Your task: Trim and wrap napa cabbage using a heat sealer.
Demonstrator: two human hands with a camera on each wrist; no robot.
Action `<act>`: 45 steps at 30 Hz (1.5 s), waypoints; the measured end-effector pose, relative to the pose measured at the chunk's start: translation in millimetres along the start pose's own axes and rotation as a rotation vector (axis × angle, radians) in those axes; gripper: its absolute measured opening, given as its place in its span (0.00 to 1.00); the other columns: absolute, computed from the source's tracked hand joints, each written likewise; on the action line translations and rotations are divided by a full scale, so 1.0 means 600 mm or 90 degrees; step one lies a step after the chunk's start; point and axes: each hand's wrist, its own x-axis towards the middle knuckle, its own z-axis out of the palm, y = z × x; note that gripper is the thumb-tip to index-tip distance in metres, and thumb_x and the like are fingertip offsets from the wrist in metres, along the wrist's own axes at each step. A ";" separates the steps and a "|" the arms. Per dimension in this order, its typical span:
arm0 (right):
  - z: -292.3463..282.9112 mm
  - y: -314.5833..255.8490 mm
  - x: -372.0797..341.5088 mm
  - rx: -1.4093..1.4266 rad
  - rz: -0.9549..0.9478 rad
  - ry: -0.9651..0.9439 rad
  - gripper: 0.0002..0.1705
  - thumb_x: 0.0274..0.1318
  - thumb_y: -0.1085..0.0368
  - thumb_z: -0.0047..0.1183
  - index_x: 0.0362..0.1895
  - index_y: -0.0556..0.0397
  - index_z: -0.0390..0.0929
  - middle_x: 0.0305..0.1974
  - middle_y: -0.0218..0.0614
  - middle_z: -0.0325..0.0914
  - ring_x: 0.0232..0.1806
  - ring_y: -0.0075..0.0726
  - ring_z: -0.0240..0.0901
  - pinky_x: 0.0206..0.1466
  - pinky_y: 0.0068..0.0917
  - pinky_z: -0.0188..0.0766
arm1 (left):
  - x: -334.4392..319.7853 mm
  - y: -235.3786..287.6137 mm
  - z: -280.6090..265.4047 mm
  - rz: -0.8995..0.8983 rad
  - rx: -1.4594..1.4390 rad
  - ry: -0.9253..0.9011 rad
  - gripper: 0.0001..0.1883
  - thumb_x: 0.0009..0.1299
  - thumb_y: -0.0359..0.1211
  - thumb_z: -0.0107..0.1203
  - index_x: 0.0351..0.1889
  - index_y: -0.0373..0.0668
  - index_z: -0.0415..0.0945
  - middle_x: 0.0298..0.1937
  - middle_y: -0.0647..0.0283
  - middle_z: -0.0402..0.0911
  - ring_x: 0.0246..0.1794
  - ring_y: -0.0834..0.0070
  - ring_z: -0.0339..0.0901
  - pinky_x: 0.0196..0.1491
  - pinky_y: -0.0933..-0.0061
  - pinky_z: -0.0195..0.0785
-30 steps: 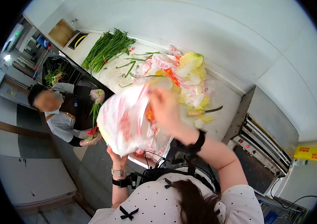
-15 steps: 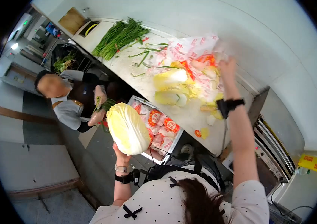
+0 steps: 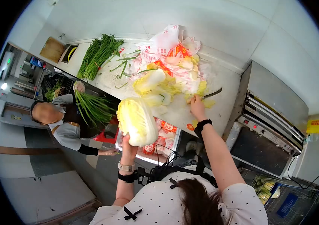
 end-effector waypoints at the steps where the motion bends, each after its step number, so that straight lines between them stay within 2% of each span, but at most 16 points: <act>1: -0.008 -0.005 0.002 0.038 0.013 -0.007 0.17 0.59 0.56 0.42 0.49 0.52 0.66 0.31 0.48 0.77 0.25 0.43 0.77 0.28 0.36 0.71 | 0.004 0.002 0.012 0.001 0.008 -0.005 0.37 0.60 0.48 0.52 0.64 0.40 0.54 0.60 0.59 0.65 0.60 0.65 0.64 0.59 0.61 0.59; 2: -0.016 -0.014 -0.001 0.075 0.027 -0.013 0.17 0.59 0.56 0.42 0.48 0.52 0.66 0.30 0.46 0.77 0.22 0.43 0.76 0.25 0.35 0.70 | 0.004 0.008 0.029 0.007 -0.049 -0.001 0.32 0.63 0.38 0.50 0.62 0.33 0.54 0.57 0.54 0.67 0.57 0.66 0.67 0.57 0.65 0.63; 5: -0.028 -0.032 -0.009 0.218 0.086 0.061 0.16 0.59 0.56 0.45 0.43 0.54 0.66 0.26 0.41 0.75 0.14 0.38 0.72 0.18 0.31 0.69 | 0.003 0.022 0.064 -0.019 0.011 0.005 0.30 0.64 0.36 0.49 0.62 0.33 0.55 0.57 0.54 0.67 0.56 0.66 0.67 0.56 0.66 0.64; 8: -0.080 -0.072 -0.061 0.319 0.176 0.058 0.12 0.58 0.59 0.46 0.41 0.52 0.65 0.24 0.35 0.71 0.16 0.30 0.71 0.16 0.27 0.69 | 0.002 0.029 0.094 -0.017 0.039 -0.003 0.28 0.65 0.35 0.49 0.61 0.34 0.55 0.56 0.55 0.68 0.56 0.67 0.68 0.56 0.67 0.64; 12: -0.141 -0.103 -0.164 0.477 0.120 0.014 0.10 0.56 0.68 0.43 0.44 0.49 0.65 0.30 0.33 0.67 0.23 0.25 0.69 0.20 0.24 0.69 | 0.012 0.023 0.109 -0.067 0.018 -0.022 0.28 0.66 0.38 0.47 0.61 0.35 0.56 0.55 0.56 0.69 0.56 0.68 0.68 0.55 0.66 0.65; 15: -0.188 -0.141 -0.220 0.423 -0.031 0.061 0.15 0.56 0.68 0.45 0.49 0.50 0.64 0.31 0.34 0.67 0.23 0.25 0.68 0.24 0.22 0.70 | 0.009 0.031 0.139 -0.079 -0.007 -0.101 0.28 0.66 0.43 0.45 0.60 0.36 0.58 0.55 0.57 0.69 0.56 0.68 0.67 0.55 0.65 0.64; 18: -0.212 -0.150 -0.230 0.458 0.057 0.010 0.22 0.56 0.66 0.48 0.55 0.52 0.60 0.33 0.34 0.69 0.27 0.26 0.70 0.30 0.22 0.71 | 0.008 0.025 0.158 -0.056 -0.001 -0.142 0.30 0.65 0.46 0.44 0.60 0.36 0.60 0.56 0.57 0.69 0.56 0.67 0.67 0.57 0.64 0.62; 21: -0.207 -0.159 -0.239 0.628 0.167 -0.168 0.26 0.56 0.62 0.50 0.56 0.54 0.56 0.37 0.36 0.71 0.35 0.27 0.71 0.35 0.25 0.71 | 0.006 0.023 0.177 -0.039 -0.009 -0.175 0.30 0.65 0.46 0.45 0.60 0.36 0.58 0.57 0.57 0.68 0.58 0.67 0.66 0.58 0.64 0.60; 24: -0.194 -0.209 -0.281 0.755 0.154 -0.158 0.26 0.58 0.61 0.49 0.57 0.52 0.56 0.41 0.32 0.70 0.41 0.27 0.69 0.43 0.27 0.68 | 0.008 0.011 0.191 -0.010 -0.026 -0.200 0.31 0.65 0.45 0.45 0.62 0.36 0.55 0.58 0.57 0.65 0.59 0.67 0.64 0.59 0.64 0.60; 28: -0.211 -0.237 -0.306 0.916 0.121 -0.214 0.32 0.58 0.57 0.50 0.63 0.46 0.52 0.54 0.37 0.65 0.52 0.31 0.66 0.51 0.30 0.67 | 0.011 -0.023 0.192 0.034 0.007 -0.158 0.33 0.66 0.45 0.44 0.65 0.38 0.49 0.61 0.57 0.61 0.61 0.67 0.62 0.60 0.64 0.58; 32: -0.218 -0.211 -0.299 0.856 0.009 -0.246 0.33 0.55 0.65 0.52 0.63 0.50 0.53 0.53 0.40 0.66 0.54 0.34 0.65 0.55 0.31 0.65 | -0.004 -0.038 0.194 0.066 0.115 -0.165 0.33 0.71 0.54 0.36 0.67 0.44 0.48 0.66 0.60 0.57 0.66 0.67 0.56 0.64 0.63 0.52; 35: -0.239 -0.201 -0.292 0.853 -0.002 -0.294 0.36 0.52 0.66 0.54 0.64 0.52 0.52 0.54 0.39 0.65 0.54 0.33 0.65 0.56 0.31 0.64 | -0.028 -0.037 0.200 0.055 -0.034 -0.159 0.34 0.71 0.55 0.33 0.68 0.44 0.44 0.69 0.60 0.51 0.68 0.67 0.51 0.66 0.63 0.48; 39: -0.274 -0.181 -0.283 0.908 0.015 -0.416 0.40 0.51 0.62 0.56 0.65 0.54 0.50 0.58 0.38 0.62 0.58 0.32 0.61 0.60 0.30 0.60 | -0.051 -0.011 0.208 0.156 0.217 -0.165 0.44 0.67 0.59 0.40 0.70 0.43 0.34 0.71 0.54 0.43 0.69 0.64 0.49 0.67 0.63 0.44; 41: -0.281 -0.171 -0.289 0.952 0.047 -0.484 0.42 0.51 0.60 0.56 0.66 0.54 0.48 0.60 0.37 0.59 0.60 0.33 0.59 0.61 0.31 0.58 | -0.047 -0.017 0.203 0.142 0.054 -0.179 0.43 0.67 0.57 0.41 0.69 0.41 0.37 0.67 0.52 0.54 0.66 0.64 0.54 0.65 0.65 0.49; 43: -0.285 -0.171 -0.304 0.930 0.039 -0.523 0.43 0.53 0.53 0.53 0.67 0.51 0.45 0.63 0.35 0.57 0.62 0.33 0.57 0.63 0.33 0.57 | -0.065 -0.010 0.215 0.002 -0.023 -0.103 0.44 0.65 0.53 0.50 0.69 0.41 0.40 0.65 0.54 0.58 0.65 0.67 0.55 0.63 0.65 0.53; 45: -0.283 -0.172 -0.316 0.912 0.042 -0.540 0.44 0.54 0.46 0.51 0.68 0.47 0.44 0.63 0.32 0.59 0.62 0.34 0.59 0.62 0.33 0.60 | -0.074 -0.014 0.225 -0.058 -0.092 -0.066 0.43 0.65 0.53 0.50 0.69 0.41 0.41 0.65 0.54 0.58 0.65 0.67 0.55 0.63 0.66 0.53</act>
